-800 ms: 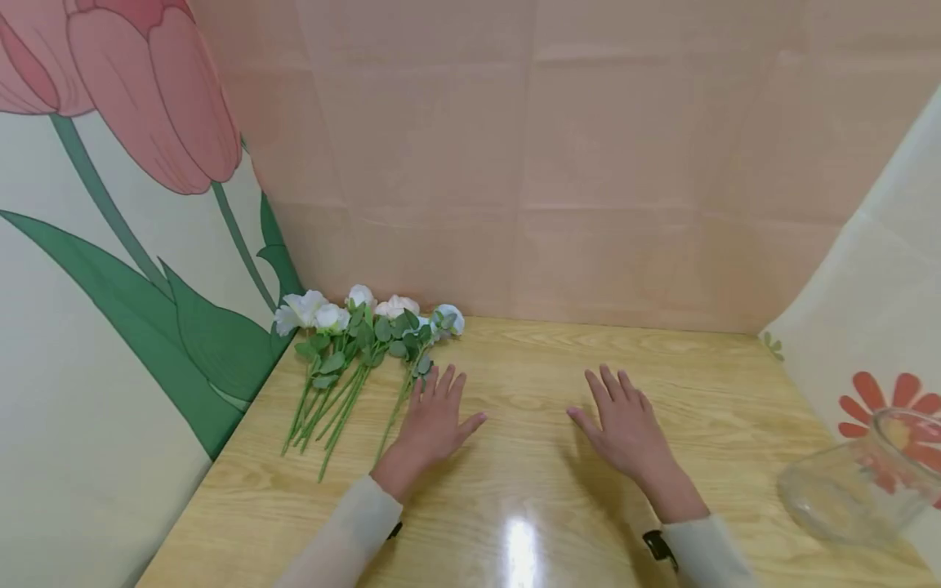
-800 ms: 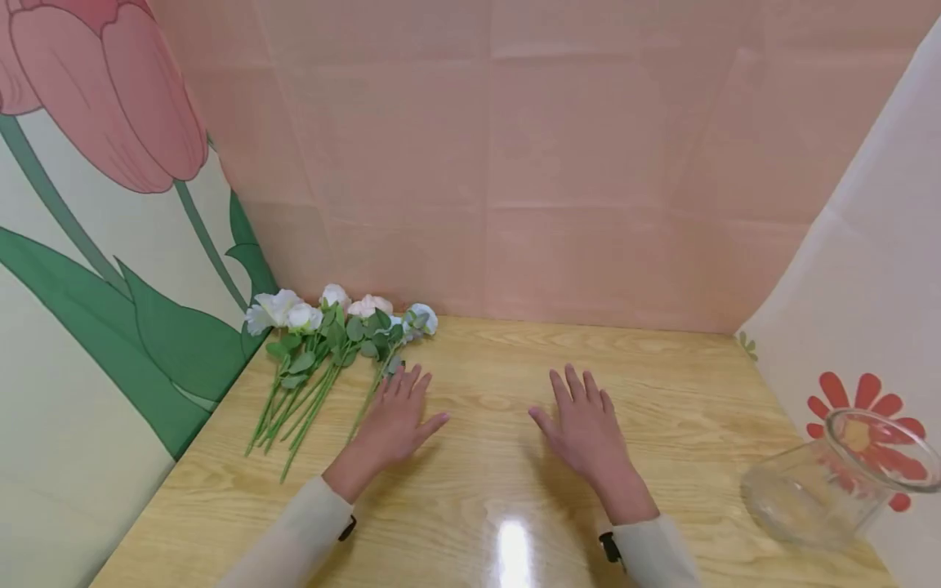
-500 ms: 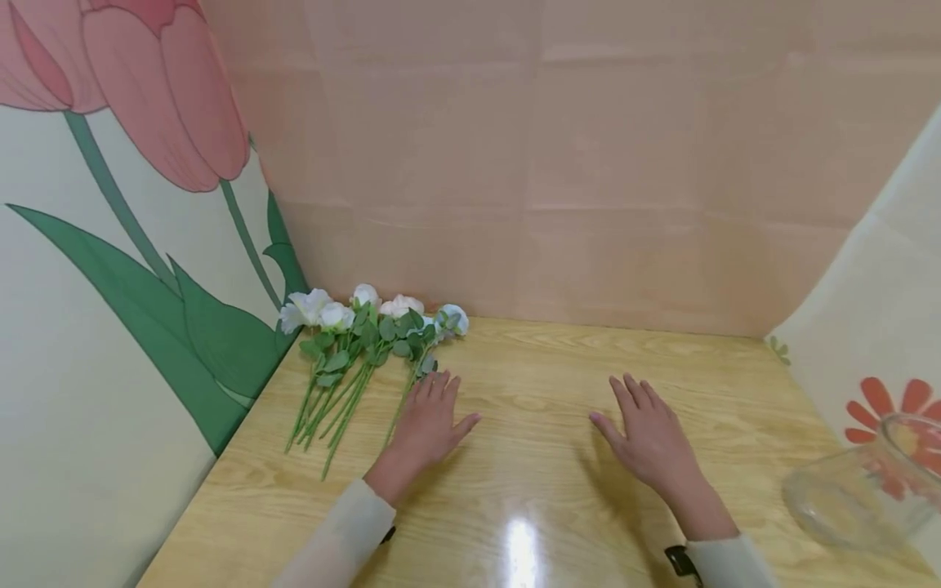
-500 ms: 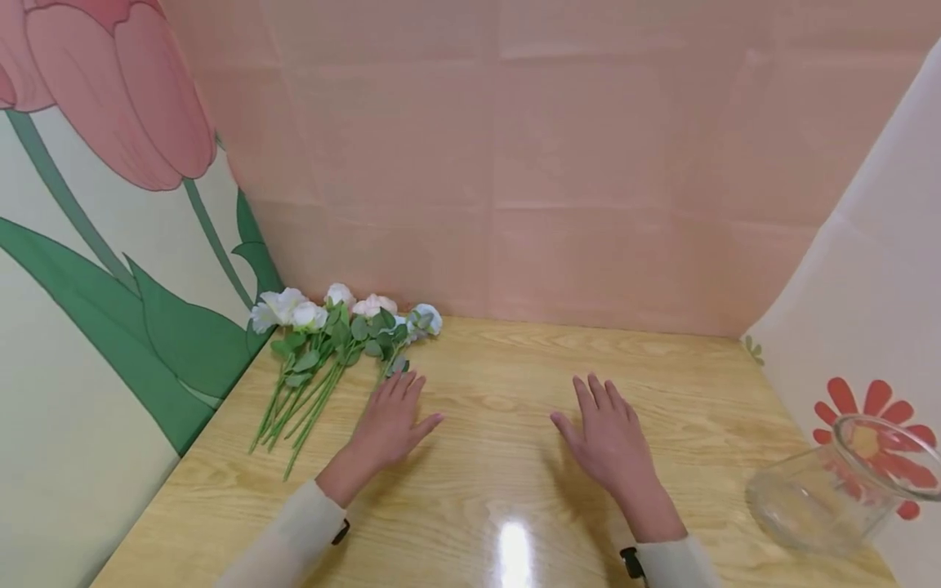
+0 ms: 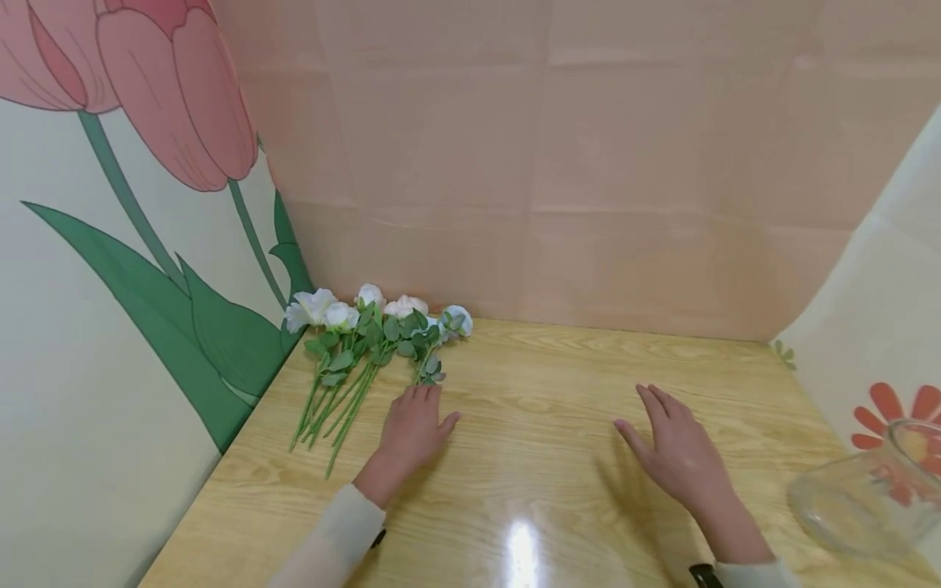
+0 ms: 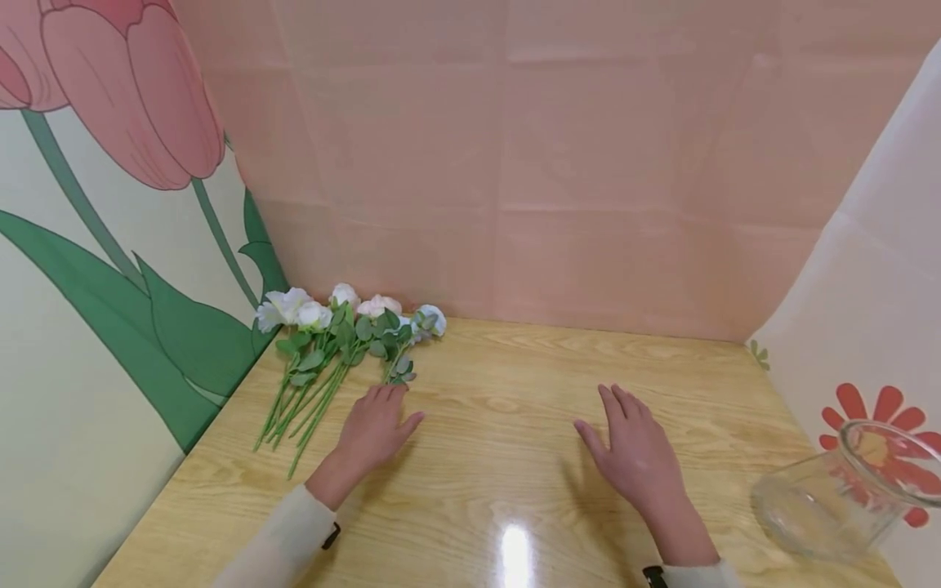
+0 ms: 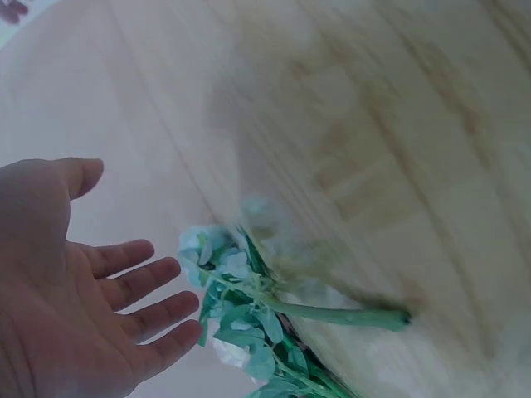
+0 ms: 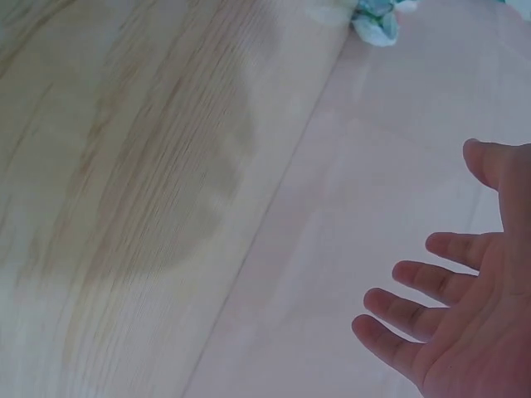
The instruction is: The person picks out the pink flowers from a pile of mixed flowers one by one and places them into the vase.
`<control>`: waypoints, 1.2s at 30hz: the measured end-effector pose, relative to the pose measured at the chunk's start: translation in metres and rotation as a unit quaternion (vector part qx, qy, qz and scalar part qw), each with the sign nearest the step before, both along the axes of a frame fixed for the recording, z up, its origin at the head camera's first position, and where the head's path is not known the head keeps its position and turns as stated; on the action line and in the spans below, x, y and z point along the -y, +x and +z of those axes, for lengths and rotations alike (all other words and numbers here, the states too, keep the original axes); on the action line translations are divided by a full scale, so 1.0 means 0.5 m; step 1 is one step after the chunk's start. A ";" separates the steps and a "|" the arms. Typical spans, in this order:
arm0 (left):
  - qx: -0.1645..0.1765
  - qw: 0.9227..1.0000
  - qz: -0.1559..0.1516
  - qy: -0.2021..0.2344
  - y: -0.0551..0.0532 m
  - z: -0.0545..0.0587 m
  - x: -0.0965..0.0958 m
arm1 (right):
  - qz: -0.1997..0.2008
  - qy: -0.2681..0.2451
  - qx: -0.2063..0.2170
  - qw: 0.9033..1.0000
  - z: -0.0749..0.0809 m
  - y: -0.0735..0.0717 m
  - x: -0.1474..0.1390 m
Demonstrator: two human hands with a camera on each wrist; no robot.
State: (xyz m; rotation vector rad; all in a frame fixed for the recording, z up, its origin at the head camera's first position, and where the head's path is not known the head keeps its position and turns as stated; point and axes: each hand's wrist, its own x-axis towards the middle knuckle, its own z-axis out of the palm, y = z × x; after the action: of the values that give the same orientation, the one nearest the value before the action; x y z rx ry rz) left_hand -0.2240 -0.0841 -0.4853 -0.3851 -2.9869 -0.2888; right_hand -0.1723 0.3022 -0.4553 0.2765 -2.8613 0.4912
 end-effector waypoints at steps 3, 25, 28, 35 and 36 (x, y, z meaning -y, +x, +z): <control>0.005 1.000 0.008 0.003 0.000 -0.005 0.009 | -0.007 0.001 0.000 1.000 -0.001 0.007 -0.013; 0.035 0.998 0.052 0.019 0.012 -0.026 0.045 | -0.049 -0.016 -0.002 0.999 -0.002 0.062 -0.108; 0.035 0.998 0.055 0.021 0.012 -0.026 0.049 | -0.057 -0.021 0.001 0.998 -0.002 0.068 -0.119; 0.027 0.998 0.056 0.017 0.012 -0.027 0.057 | -0.081 -0.022 0.009 0.996 -0.003 0.085 -0.147; 0.025 0.998 0.056 0.017 0.012 -0.027 0.058 | -0.083 -0.021 0.010 0.996 -0.003 0.088 -0.151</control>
State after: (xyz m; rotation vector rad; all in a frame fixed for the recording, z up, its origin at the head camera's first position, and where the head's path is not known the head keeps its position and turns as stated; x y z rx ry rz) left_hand -0.2178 -0.1129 -0.4989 -0.2102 -3.0342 -0.3413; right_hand -0.1285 0.3775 -0.4567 0.0258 -2.8575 0.5221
